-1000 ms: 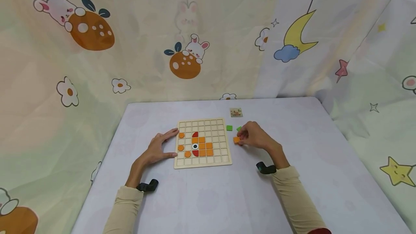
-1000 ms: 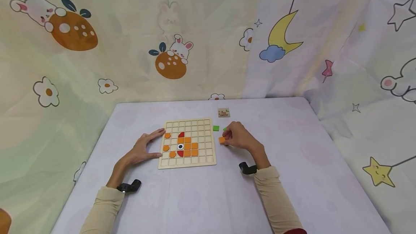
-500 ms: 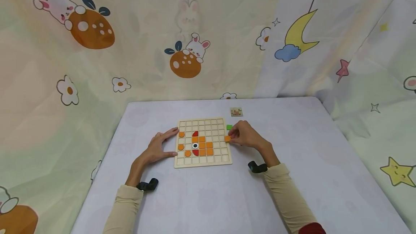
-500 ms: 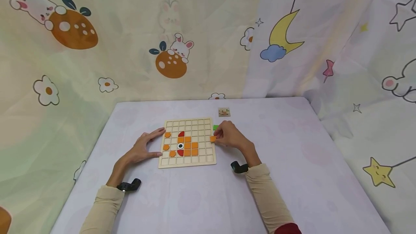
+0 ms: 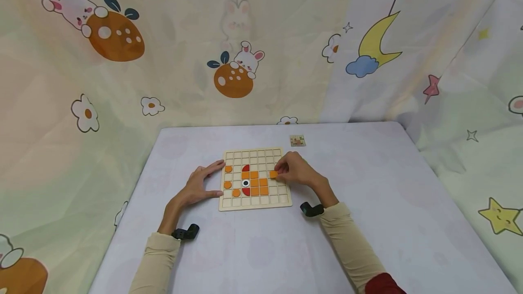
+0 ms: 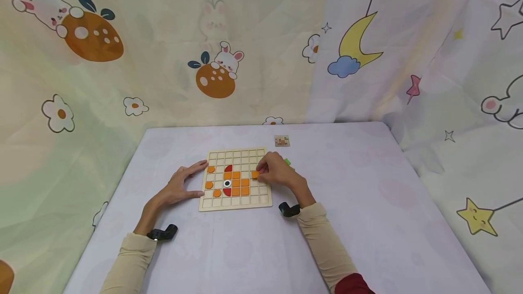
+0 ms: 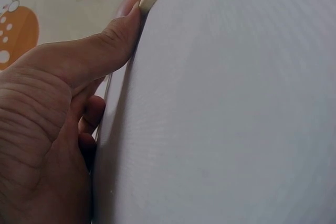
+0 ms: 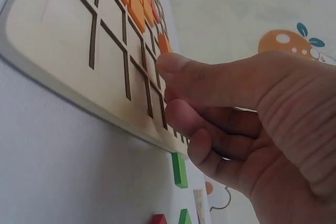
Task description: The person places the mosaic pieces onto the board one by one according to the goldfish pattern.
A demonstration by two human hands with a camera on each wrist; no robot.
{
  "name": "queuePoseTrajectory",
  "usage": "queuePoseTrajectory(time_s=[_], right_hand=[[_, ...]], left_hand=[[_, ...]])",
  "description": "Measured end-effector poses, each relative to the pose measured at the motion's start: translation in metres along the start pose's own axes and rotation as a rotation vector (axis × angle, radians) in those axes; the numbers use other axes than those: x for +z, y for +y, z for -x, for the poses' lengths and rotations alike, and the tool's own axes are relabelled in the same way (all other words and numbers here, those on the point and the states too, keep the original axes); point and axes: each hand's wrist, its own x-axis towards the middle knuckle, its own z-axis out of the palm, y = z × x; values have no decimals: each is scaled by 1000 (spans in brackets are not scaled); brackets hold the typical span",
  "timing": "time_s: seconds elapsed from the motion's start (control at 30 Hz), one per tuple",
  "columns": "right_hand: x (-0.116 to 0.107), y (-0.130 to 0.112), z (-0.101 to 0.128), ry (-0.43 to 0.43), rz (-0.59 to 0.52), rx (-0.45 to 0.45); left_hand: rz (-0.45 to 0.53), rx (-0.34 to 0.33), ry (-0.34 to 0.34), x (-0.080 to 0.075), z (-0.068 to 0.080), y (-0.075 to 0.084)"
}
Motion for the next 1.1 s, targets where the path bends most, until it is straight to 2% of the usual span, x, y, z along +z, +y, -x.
queuePoseTrajectory(time_s=[0.37, 0.73, 1.1], right_hand=[[9, -4, -10, -5, -16, -18], [15, -2, -18, -8, 11, -9], [17, -3, -24, -29, -10, -13]], left_hand=[[0, -6, -2, -1, 2, 5], [2, 0, -1, -2, 2, 5], [3, -10, 0, -1, 1, 3]])
